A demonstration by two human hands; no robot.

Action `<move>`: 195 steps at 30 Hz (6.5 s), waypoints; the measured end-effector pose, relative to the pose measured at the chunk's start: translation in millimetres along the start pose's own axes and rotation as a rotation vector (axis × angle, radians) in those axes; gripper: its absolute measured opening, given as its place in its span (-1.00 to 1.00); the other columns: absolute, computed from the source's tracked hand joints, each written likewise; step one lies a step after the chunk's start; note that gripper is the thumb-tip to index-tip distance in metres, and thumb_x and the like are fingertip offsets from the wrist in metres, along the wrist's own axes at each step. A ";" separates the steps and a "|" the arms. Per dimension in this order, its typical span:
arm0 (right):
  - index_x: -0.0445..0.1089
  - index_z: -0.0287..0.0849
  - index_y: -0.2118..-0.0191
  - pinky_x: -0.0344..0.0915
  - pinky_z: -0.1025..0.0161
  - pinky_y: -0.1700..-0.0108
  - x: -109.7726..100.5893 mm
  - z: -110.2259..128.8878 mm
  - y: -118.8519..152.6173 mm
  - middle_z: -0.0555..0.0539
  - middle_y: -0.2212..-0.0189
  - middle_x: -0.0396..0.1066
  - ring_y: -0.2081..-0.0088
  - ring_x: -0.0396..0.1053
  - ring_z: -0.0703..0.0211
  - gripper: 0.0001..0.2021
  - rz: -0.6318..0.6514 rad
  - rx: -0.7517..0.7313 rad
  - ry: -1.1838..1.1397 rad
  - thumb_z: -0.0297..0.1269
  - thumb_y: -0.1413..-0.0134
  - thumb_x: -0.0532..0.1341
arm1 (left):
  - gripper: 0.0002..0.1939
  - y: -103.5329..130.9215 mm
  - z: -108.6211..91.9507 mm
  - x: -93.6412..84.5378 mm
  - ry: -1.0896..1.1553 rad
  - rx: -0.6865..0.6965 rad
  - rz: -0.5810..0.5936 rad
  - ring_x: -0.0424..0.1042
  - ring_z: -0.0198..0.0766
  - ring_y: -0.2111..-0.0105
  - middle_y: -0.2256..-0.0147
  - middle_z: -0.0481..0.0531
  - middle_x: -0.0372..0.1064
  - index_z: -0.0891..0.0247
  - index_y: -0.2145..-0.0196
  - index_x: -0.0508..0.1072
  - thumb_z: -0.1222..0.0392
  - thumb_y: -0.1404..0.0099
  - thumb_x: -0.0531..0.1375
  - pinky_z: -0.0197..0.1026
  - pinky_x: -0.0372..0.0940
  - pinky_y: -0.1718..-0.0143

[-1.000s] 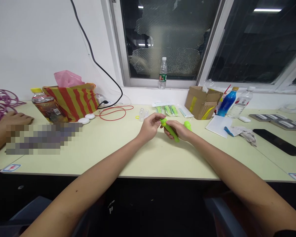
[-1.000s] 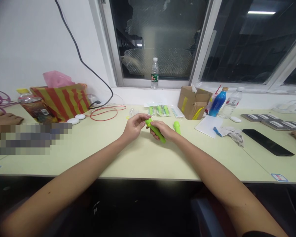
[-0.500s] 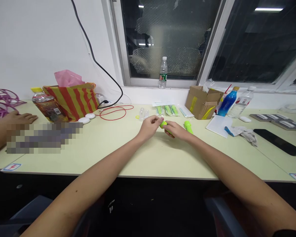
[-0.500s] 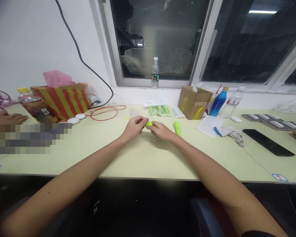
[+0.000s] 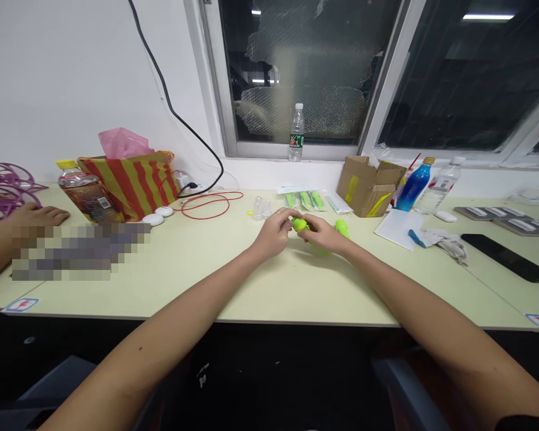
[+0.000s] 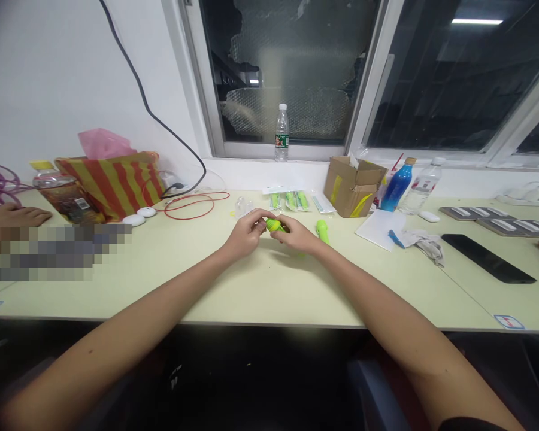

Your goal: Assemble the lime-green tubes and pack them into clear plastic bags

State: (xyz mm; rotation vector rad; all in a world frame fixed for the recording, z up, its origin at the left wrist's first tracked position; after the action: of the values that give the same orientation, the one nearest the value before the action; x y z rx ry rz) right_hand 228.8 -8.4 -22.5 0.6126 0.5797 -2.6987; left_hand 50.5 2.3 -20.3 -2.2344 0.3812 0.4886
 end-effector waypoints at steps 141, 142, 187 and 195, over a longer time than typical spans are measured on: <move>0.24 -0.14 0.33 0.34 0.22 0.54 42.1 -3.9 1.2 0.01 0.45 0.36 0.57 0.38 0.22 -0.64 -0.129 0.173 -0.396 0.06 -0.02 0.26 | -0.38 -22.9 13.9 -11.7 0.780 -0.325 -0.170 0.48 -0.25 0.29 0.33 0.01 0.43 0.14 -0.15 0.23 0.11 -0.15 0.31 -0.12 0.36 0.16; 0.23 -0.13 0.36 0.31 0.24 0.56 43.7 -3.9 1.6 0.02 0.49 0.35 0.61 0.34 0.25 -0.64 -0.131 0.174 -0.372 0.07 -0.05 0.24 | -0.39 -22.6 13.8 -11.3 0.749 -0.328 -0.203 0.47 -0.28 0.32 0.34 0.00 0.42 0.13 -0.12 0.25 0.11 -0.14 0.32 -0.15 0.36 0.20; 0.37 -0.17 0.18 0.19 0.33 0.60 54.0 -6.0 2.7 0.06 0.56 0.26 0.61 0.20 0.32 -0.50 -0.185 0.076 -0.563 0.23 -0.09 0.16 | -0.56 -20.1 6.3 -3.1 0.608 -0.309 -0.152 0.32 -0.32 0.40 0.37 0.02 0.40 0.32 0.27 0.47 -0.06 -0.03 0.40 -0.26 0.17 0.42; 0.36 -0.17 0.15 0.27 0.27 0.49 54.5 -5.4 2.3 0.03 0.52 0.30 0.56 0.27 0.27 -0.53 -0.150 0.048 -0.629 0.18 -0.13 0.15 | -0.59 -19.9 -1.4 -2.1 0.784 -0.316 -0.080 0.26 -0.37 0.49 0.44 0.01 0.35 0.30 0.32 0.42 -0.14 -0.15 0.29 -0.30 0.10 0.52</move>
State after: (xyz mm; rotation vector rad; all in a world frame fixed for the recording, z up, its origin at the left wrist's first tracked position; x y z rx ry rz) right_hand 184.7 -19.3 -53.2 -0.2886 0.3976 -2.8260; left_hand 57.3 14.2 -5.6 -2.6731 0.6375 -0.4307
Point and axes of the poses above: each hand's wrist, its own y-axis away from the middle knuckle, its own x-axis out of the palm, z = x × y, the point moved 1 cm from there along -y, towards the middle knuckle
